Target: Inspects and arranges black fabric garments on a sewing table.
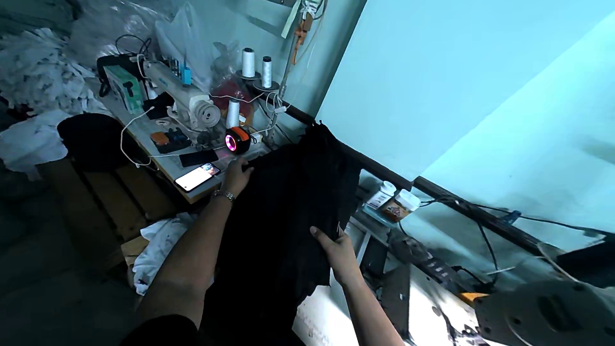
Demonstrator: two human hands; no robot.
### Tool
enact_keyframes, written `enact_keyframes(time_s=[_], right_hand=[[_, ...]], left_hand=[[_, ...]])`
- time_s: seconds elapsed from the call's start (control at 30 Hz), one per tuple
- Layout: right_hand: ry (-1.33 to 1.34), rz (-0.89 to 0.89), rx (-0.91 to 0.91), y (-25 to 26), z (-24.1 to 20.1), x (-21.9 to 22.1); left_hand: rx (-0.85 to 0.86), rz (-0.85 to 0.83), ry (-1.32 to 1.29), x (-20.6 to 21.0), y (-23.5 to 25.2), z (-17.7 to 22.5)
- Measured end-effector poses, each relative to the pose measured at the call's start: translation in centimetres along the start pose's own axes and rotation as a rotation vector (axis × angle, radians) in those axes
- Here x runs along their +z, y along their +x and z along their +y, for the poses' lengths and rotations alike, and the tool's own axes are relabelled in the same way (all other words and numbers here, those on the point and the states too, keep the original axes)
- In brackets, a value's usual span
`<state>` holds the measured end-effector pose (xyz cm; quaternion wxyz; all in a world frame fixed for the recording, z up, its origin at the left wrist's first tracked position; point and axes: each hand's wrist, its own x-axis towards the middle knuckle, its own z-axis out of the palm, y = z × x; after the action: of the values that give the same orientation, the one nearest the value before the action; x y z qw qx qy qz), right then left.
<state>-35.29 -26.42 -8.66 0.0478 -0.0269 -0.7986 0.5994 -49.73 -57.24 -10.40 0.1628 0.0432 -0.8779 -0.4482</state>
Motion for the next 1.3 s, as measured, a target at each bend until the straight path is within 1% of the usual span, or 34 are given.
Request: enact_keyframes(time_s=[0.1, 0.2, 0.27, 0.37, 0.43, 0.5, 0.57, 0.67, 0.7, 0.77, 0.8, 0.87, 0.9, 0.93, 1.0, 1.1, 1.2, 1.23, 1.3], right_hand=[[0.014, -0.007, -0.002, 0.0, 0.0, -0.1], [0.025, -0.010, -0.011, 0.1, 0.1, -0.1], [0.018, -0.004, -0.005, 0.0, 0.1, 0.0], [0.023, -0.006, 0.005, 0.0, 0.1, 0.0], [0.024, -0.006, -0.001, 0.1, 0.1, 0.0], [0.025, -0.003, 0.000, 0.0, 0.0, -0.1], [0.027, -0.008, -0.001, 0.1, 0.0, -0.1], [0.030, -0.012, -0.007, 0.2, 0.2, -0.1], [0.030, -0.014, -0.005, 0.2, 0.3, -0.1], [0.033, -0.009, -0.008, 0.2, 0.2, -0.1], [0.035, -0.006, -0.012, 0.2, 0.2, -0.1], [0.050, -0.012, -0.012, 0.3, 0.4, -0.2], [0.055, -0.015, -0.011, 0.3, 0.5, -0.3], [0.060, -0.017, -0.009, 0.2, 0.6, -0.3], [0.069, -0.014, -0.015, 0.2, 0.6, -0.3], [0.058, -0.016, -0.008, -0.1, 0.6, -0.4], [0.037, -0.024, -0.002, 0.0, 0.5, -0.4], [0.037, -0.028, -0.006, 0.0, 0.4, -0.4], [0.037, -0.030, -0.014, 0.0, 0.5, -0.5]], left_hand=[[0.192, 0.124, 0.068, -0.1, -1.5, 1.6], [0.347, 0.195, 0.220, 0.3, -2.5, 2.4], [0.348, 0.180, 0.285, 0.7, -2.7, 2.2], [0.196, 0.069, 0.293, 0.9, -2.5, 1.2], [0.153, 0.055, 0.298, 0.5, -1.9, 0.7], [0.191, 0.104, 0.328, 0.0, -1.8, 1.1], [0.259, 0.194, 0.344, -0.5, -2.0, 2.2], [0.391, 0.303, 0.309, -1.1, -2.8, 5.6], [0.427, 0.300, 0.312, -1.1, -3.5, 7.2], [0.522, 0.237, 0.335, -0.3, -5.7, 10.4], [0.567, 0.170, 0.335, 0.7, -7.1, 11.9], [0.601, -0.065, 0.389, 2.9, -10.4, 14.3], [0.603, -0.160, 0.452, 3.9, -11.8, 15.1], [0.594, -0.193, 0.516, 4.5, -12.8, 15.5], [0.566, -0.178, 0.534, 4.6, -13.5, 15.4], [0.510, -0.146, 0.390, 3.8, -14.3, 14.0], [0.320, -0.155, 0.162, 2.3, -14.1, 11.9], [0.276, -0.149, 0.124, 2.0, -13.9, 10.8], [0.230, -0.133, 0.148, 1.8, -13.6, 8.3]])
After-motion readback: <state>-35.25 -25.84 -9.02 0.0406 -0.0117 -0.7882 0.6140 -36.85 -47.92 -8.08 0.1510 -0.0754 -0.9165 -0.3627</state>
